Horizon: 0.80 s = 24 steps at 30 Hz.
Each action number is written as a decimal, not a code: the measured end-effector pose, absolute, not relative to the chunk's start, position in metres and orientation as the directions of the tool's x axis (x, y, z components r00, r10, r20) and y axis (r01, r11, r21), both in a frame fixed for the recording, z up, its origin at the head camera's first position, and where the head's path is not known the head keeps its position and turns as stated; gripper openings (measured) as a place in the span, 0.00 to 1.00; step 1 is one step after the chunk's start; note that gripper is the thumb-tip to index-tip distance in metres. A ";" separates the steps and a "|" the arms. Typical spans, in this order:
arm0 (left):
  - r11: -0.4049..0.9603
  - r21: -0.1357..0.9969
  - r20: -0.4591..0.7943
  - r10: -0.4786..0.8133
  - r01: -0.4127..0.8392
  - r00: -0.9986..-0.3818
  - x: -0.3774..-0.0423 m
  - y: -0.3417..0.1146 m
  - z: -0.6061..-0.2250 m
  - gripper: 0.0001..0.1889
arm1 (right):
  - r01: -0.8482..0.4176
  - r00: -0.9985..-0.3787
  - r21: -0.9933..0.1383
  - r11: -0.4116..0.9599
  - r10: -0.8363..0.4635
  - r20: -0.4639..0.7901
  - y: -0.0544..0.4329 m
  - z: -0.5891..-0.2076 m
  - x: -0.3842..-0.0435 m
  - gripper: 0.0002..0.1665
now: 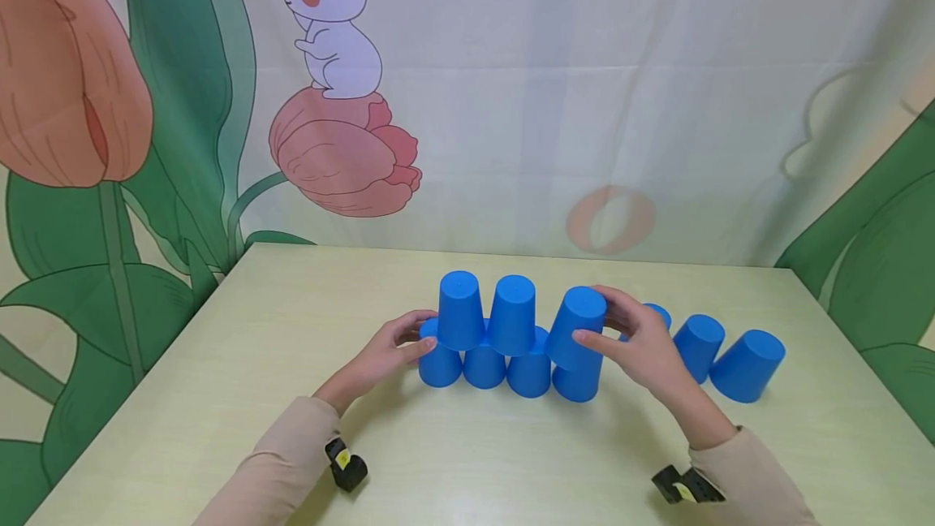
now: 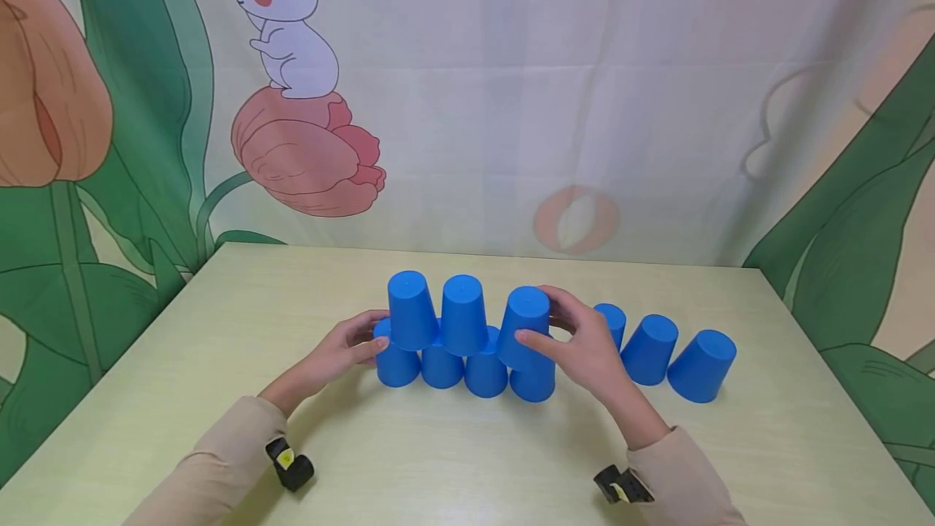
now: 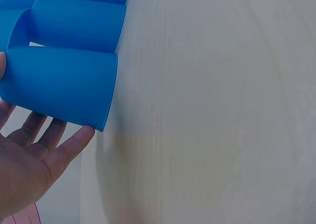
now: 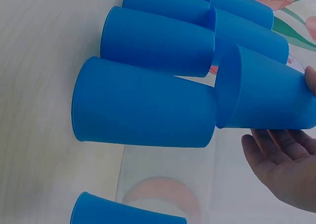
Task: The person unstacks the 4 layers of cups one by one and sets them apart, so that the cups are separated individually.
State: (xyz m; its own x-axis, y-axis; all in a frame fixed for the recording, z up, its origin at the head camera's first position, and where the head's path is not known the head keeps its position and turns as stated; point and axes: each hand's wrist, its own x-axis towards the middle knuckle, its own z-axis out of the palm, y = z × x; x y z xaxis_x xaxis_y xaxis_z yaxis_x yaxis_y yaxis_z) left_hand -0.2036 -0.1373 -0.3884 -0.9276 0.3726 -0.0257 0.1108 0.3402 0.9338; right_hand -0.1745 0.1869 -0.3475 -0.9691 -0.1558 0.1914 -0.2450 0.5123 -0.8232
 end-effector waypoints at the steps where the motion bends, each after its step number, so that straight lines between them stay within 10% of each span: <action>1: 0.339 0.934 -0.025 0.375 0.112 -0.926 -0.204 -0.137 -0.389 0.24 | -0.242 -0.970 -0.822 0.515 -0.153 0.190 0.188 -0.347 -0.173 0.39; 24: 0.343 0.931 -0.015 0.378 0.125 -0.926 -0.211 -0.140 -0.401 0.24 | -0.237 -0.970 -0.799 0.552 -0.096 0.222 0.230 -0.349 -0.153 0.38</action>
State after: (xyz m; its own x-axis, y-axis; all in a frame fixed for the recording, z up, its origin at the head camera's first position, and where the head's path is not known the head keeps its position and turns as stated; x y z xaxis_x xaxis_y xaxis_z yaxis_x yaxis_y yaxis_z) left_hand -0.2114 -0.1398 -0.4005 -0.9256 0.3782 -0.0155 0.1247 0.3434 0.9309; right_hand -0.1526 0.2297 -0.3487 -0.9704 -0.0961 0.2217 -0.2373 0.5519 -0.7994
